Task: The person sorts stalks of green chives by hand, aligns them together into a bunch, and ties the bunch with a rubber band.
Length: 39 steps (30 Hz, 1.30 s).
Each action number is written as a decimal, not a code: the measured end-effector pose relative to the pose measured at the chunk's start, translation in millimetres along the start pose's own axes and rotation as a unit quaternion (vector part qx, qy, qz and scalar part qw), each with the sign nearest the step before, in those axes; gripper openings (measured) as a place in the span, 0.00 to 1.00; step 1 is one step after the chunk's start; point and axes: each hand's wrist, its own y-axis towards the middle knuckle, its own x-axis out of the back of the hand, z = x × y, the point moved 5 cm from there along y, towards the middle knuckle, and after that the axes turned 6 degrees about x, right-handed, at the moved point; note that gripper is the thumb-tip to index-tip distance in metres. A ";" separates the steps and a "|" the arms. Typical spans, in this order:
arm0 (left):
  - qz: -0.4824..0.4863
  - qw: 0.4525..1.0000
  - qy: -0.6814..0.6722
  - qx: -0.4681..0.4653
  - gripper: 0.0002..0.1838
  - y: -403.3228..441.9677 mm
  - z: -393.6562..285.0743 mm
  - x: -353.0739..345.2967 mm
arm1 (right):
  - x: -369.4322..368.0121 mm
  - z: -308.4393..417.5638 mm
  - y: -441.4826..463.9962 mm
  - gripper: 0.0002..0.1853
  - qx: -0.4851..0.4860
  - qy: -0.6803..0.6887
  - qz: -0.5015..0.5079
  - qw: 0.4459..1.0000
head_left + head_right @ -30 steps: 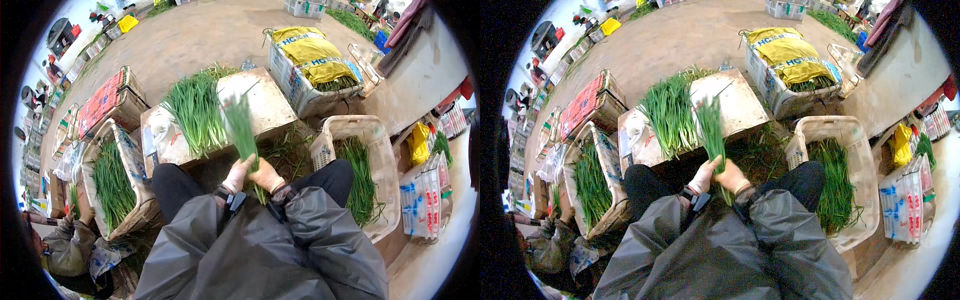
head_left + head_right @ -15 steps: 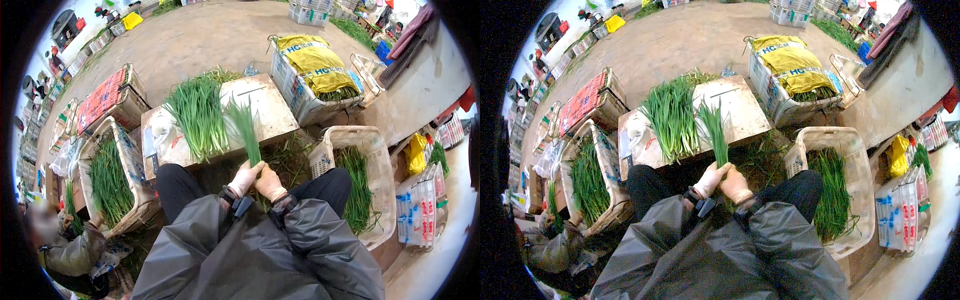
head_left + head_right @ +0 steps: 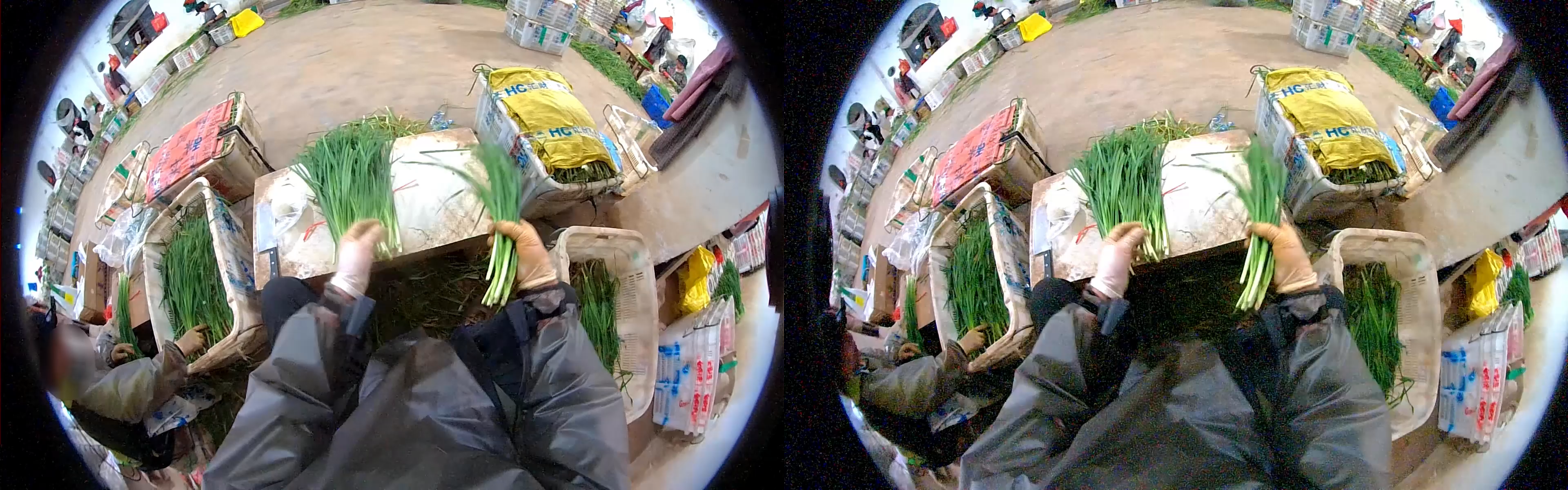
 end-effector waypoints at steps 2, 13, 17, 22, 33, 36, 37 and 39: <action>-0.112 0.981 0.108 -0.113 0.17 40.2 1.0 54.8 | -7.3 24.6 14.8 0.09 0.044 -0.039 -0.008 0.998; -0.211 0.977 -0.044 0.007 0.34 93.4 22.9 92.0 | -120.2 -8.8 141.6 0.08 0.168 -0.004 0.058 0.984; -0.213 0.977 0.006 -0.006 0.35 98.4 18.3 77.6 | -161.2 -101.2 171.4 0.19 0.024 -0.012 0.151 0.988; -0.194 0.975 0.091 -0.060 0.37 109.4 32.5 81.8 | -168.3 -193.6 187.2 0.37 0.021 -0.277 0.174 0.945; -0.142 0.986 0.052 -0.070 0.41 109.1 17.6 72.7 | -171.1 -146.6 212.6 0.41 0.015 -0.632 0.194 0.750; -0.178 0.978 0.080 -0.079 0.42 119.3 27.0 81.0 | -166.2 -143.5 222.3 0.36 0.026 -0.643 0.194 0.741; -0.186 0.975 0.089 -0.079 0.44 116.7 22.8 77.8 | -165.1 -145.4 225.0 0.35 0.036 -0.639 0.197 0.742; -0.202 0.970 0.107 -0.079 0.47 105.5 7.3 64.2 | -163.9 -152.2 229.0 0.31 0.033 -0.622 0.214 0.752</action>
